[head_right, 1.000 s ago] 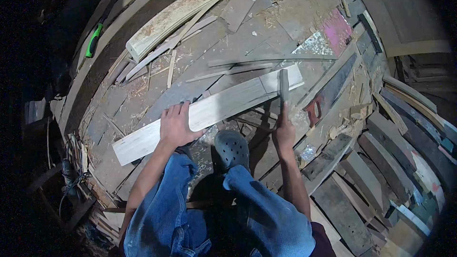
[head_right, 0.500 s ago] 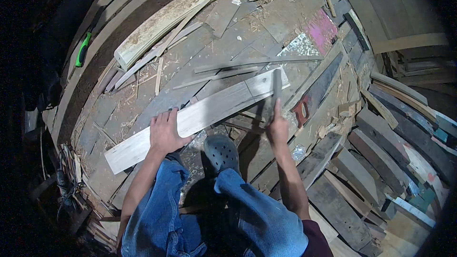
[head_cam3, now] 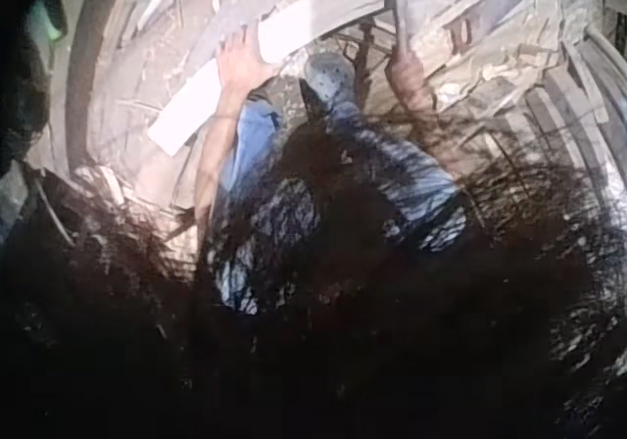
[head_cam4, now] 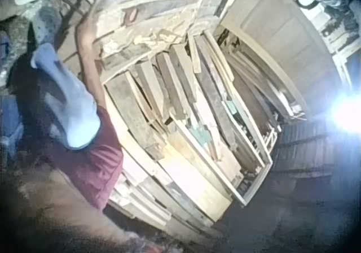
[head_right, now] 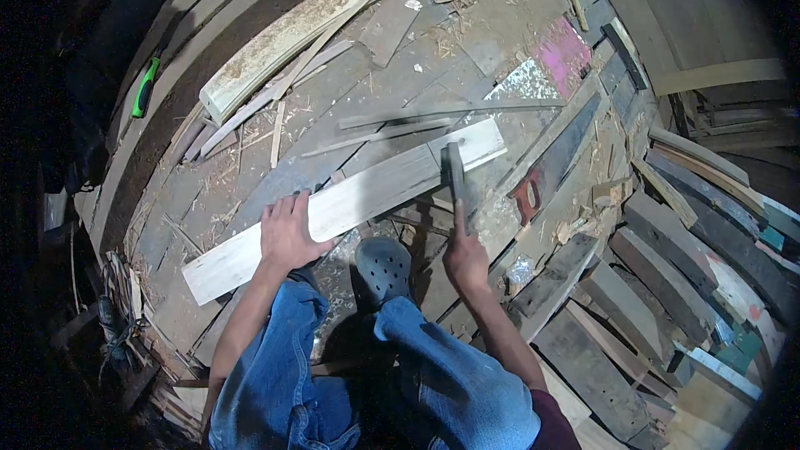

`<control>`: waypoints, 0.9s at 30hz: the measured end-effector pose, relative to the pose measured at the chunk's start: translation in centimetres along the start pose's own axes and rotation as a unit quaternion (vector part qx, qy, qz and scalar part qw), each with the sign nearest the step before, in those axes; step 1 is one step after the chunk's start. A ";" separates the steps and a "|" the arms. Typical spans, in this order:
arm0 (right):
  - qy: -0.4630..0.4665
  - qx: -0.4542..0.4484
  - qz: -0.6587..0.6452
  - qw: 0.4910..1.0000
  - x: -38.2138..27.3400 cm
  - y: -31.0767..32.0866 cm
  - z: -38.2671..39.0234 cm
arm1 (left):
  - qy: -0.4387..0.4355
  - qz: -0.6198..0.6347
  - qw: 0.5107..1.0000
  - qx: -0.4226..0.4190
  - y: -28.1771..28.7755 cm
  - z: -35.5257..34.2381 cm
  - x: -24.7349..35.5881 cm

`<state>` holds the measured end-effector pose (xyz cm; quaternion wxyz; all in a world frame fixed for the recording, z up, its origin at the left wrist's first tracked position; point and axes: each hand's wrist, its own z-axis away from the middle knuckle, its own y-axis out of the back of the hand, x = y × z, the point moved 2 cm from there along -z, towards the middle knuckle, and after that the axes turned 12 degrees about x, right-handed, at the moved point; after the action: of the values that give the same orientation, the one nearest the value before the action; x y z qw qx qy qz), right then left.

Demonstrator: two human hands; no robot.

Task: The person marks lines across a wooden plank using a metal tool, holding the plank with one hand and repeatedly scraping the tool against the wood surface.

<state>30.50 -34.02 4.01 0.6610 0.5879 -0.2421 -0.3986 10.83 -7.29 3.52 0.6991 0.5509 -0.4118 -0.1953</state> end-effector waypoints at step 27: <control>0.097 0.027 0.030 0.994 5.4 -0.3 0.0 | -0.123 0.043 0.987 -0.095 -1.1 -3.0 2.1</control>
<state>33.47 -38.42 2.93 0.6768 0.6338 -0.2052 -0.3131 14.64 -7.34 3.10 0.7000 0.4357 -0.4979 -0.2690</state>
